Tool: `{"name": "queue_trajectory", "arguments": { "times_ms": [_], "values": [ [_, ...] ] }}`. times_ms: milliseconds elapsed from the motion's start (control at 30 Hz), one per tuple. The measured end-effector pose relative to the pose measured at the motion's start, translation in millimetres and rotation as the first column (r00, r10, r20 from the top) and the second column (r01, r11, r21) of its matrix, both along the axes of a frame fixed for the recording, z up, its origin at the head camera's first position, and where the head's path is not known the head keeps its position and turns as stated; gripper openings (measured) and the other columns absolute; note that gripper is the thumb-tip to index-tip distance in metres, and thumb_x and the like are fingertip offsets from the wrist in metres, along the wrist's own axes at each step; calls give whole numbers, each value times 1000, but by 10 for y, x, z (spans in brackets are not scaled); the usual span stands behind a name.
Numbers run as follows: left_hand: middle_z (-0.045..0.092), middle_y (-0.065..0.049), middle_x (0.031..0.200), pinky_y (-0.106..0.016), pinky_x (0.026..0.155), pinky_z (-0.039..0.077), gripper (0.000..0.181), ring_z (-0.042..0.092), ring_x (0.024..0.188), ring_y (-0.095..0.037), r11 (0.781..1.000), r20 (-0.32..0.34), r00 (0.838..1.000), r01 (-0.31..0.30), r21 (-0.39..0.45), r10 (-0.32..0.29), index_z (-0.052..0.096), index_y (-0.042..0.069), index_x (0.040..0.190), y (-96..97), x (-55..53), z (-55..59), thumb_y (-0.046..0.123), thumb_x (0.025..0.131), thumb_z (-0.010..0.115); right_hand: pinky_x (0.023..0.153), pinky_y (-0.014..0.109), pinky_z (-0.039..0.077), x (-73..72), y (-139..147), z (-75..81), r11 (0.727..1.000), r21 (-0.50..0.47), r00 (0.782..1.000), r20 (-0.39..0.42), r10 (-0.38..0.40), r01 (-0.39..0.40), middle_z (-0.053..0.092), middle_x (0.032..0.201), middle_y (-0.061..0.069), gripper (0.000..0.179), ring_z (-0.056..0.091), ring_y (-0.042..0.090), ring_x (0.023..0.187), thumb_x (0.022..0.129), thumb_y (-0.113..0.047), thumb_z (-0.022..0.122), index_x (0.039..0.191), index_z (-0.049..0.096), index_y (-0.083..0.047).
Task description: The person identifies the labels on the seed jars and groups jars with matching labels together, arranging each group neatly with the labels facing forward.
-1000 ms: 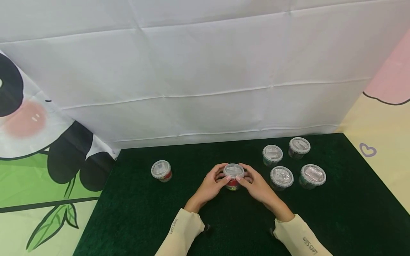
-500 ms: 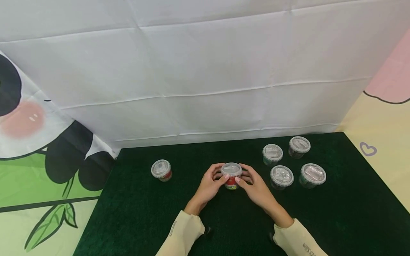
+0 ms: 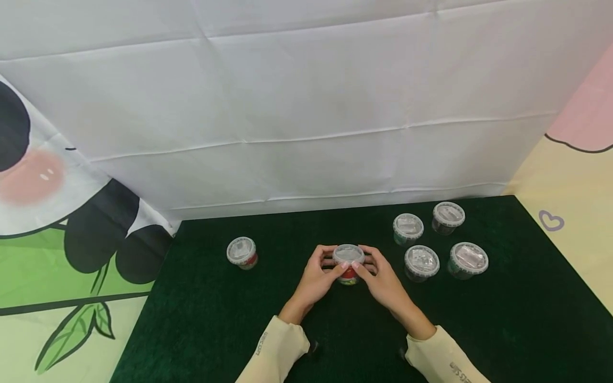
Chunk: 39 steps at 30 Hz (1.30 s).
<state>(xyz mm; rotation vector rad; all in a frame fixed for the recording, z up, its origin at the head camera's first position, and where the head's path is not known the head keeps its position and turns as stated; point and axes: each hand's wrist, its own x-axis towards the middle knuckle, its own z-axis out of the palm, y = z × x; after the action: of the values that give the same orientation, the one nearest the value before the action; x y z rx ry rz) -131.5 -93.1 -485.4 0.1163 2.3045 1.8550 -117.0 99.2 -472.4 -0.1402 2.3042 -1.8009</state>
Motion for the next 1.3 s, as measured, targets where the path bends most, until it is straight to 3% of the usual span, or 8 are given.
{"name": "queue_trajectory", "arguments": {
  "times_ms": [233, 433, 767, 1300],
  "values": [
    [57, -10, 144, -47, 107, 51, 44, 57, 125, -26, 998, 57, 998, 31, 61, -34, 51, 12, 146, -65, -2, 31, 34, 109, 60, 115, 55, 47, -8, 81, 54, 994, -98, 995, 75, 59, -51, 53, 149, 26, 56, 55, 41, 138, 114, -25, 50, 162, 33, -3],
    [56, -11, 143, -43, 106, 53, 46, 57, 123, -24, 994, 80, 995, 59, 95, -67, 52, 11, 146, -100, -27, 39, 34, 107, 63, 117, 56, 44, -21, 137, 60, 980, -174, 987, 110, 118, -98, 51, 150, 27, 56, 52, 42, 141, 114, -25, 47, 163, 30, -2],
    [58, -12, 150, -52, 119, 42, 55, 55, 138, -29, 980, 142, 975, 149, 135, -168, 44, 11, 156, -164, -21, 31, 35, 109, 59, 119, 57, 41, 2, 154, 66, 971, -190, 977, 125, 172, -147, 44, 156, 29, 58, 46, 45, 145, 114, -25, 46, 165, 26, -3],
    [57, -12, 147, -51, 113, 47, 51, 58, 128, -26, 995, 80, 995, 45, 84, -52, 50, 11, 151, -105, 18, 33, 34, 108, 62, 115, 53, 47, 7, 28, 77, 984, -170, 991, 112, 78, -58, 50, 152, 26, 56, 53, 41, 141, 113, -21, 50, 163, 31, -3]
  ]
}}
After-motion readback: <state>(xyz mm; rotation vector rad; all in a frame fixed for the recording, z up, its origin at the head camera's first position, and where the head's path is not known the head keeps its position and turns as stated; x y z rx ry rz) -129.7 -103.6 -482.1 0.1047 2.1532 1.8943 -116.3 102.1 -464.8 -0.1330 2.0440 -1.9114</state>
